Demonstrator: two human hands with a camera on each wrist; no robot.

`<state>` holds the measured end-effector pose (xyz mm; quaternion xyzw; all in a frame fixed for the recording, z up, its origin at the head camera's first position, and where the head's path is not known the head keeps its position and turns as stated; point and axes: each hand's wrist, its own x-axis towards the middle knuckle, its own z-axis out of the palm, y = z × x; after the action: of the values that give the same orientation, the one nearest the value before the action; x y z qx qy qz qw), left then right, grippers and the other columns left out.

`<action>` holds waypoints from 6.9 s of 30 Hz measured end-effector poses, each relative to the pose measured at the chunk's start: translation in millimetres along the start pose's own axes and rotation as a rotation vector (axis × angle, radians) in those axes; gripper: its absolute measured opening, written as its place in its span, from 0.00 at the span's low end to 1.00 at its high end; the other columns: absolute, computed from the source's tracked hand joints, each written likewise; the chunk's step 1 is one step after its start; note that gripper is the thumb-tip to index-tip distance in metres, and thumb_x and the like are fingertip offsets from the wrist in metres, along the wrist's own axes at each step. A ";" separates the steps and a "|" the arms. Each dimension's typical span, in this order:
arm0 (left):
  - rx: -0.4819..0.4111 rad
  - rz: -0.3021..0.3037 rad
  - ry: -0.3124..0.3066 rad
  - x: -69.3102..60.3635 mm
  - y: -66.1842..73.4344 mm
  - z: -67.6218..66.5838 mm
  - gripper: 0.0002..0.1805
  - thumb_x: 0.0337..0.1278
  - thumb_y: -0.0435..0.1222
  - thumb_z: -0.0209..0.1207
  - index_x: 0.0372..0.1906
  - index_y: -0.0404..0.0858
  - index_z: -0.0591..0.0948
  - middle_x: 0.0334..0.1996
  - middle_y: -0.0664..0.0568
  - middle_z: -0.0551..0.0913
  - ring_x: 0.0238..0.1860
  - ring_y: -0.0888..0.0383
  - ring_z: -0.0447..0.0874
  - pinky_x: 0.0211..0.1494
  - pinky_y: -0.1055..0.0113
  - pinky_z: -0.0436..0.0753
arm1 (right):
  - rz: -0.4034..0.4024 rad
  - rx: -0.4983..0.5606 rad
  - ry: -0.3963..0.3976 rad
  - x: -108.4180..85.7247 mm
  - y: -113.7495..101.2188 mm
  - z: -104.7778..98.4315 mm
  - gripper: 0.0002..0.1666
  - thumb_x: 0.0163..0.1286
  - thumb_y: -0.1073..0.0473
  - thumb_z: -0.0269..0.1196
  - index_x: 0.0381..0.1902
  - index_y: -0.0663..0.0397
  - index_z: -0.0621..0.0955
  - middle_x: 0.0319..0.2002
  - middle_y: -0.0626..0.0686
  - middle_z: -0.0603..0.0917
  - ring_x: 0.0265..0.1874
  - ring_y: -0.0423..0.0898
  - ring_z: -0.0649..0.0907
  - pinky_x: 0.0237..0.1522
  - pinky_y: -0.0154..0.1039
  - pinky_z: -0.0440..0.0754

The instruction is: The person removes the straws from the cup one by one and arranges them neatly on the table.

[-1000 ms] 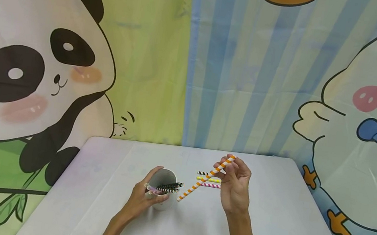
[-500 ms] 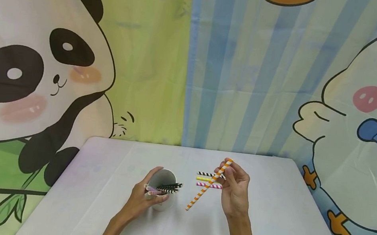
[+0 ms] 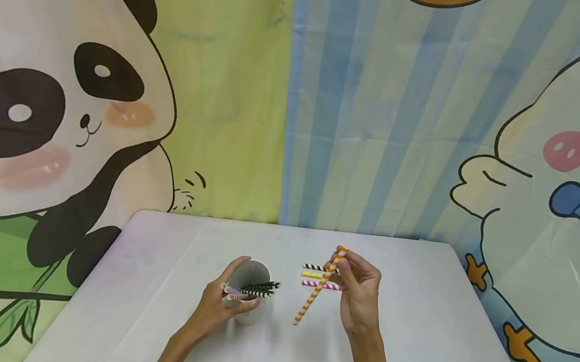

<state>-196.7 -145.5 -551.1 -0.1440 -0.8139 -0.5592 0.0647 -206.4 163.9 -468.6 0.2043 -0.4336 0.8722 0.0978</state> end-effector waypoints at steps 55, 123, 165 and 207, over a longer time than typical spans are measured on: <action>0.000 -0.005 0.002 -0.4 2.6 -0.1 0.52 0.54 0.45 0.81 0.84 0.57 0.67 0.67 0.41 0.85 0.65 0.38 0.85 0.64 0.48 0.82 | -0.328 -1.342 -0.209 -5.0 29.7 -15.3 0.15 0.59 0.61 0.83 0.41 0.36 0.96 0.36 0.35 0.93 0.29 0.32 0.84 0.29 0.35 0.83; -0.006 -0.031 0.009 -0.9 1.7 0.1 0.52 0.54 0.46 0.81 0.81 0.67 0.67 0.67 0.43 0.85 0.65 0.41 0.86 0.65 0.51 0.82 | -0.240 -1.648 -0.269 -14.0 76.3 -60.7 0.15 0.52 0.66 0.85 0.34 0.39 0.96 0.31 0.41 0.90 0.32 0.39 0.88 0.27 0.34 0.77; -0.014 -0.038 0.010 -1.7 2.1 0.8 0.52 0.54 0.47 0.81 0.82 0.66 0.67 0.69 0.46 0.84 0.67 0.41 0.84 0.67 0.44 0.80 | -0.121 -1.725 -0.299 -5.8 92.4 -59.4 0.11 0.56 0.64 0.85 0.37 0.46 0.96 0.29 0.43 0.86 0.29 0.40 0.82 0.30 0.35 0.76; 0.006 0.004 0.001 -1.0 4.2 0.2 0.53 0.54 0.46 0.81 0.84 0.58 0.67 0.69 0.43 0.84 0.66 0.37 0.84 0.66 0.50 0.82 | -0.285 -1.174 -0.082 3.2 39.6 -8.0 0.20 0.62 0.63 0.82 0.53 0.52 0.93 0.50 0.49 0.95 0.48 0.49 0.93 0.52 0.38 0.91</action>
<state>-194.5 -144.1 -547.7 -0.1453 -0.8151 -0.5568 0.0668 -225.3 146.3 -499.9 0.2058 -0.8142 0.4569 0.2934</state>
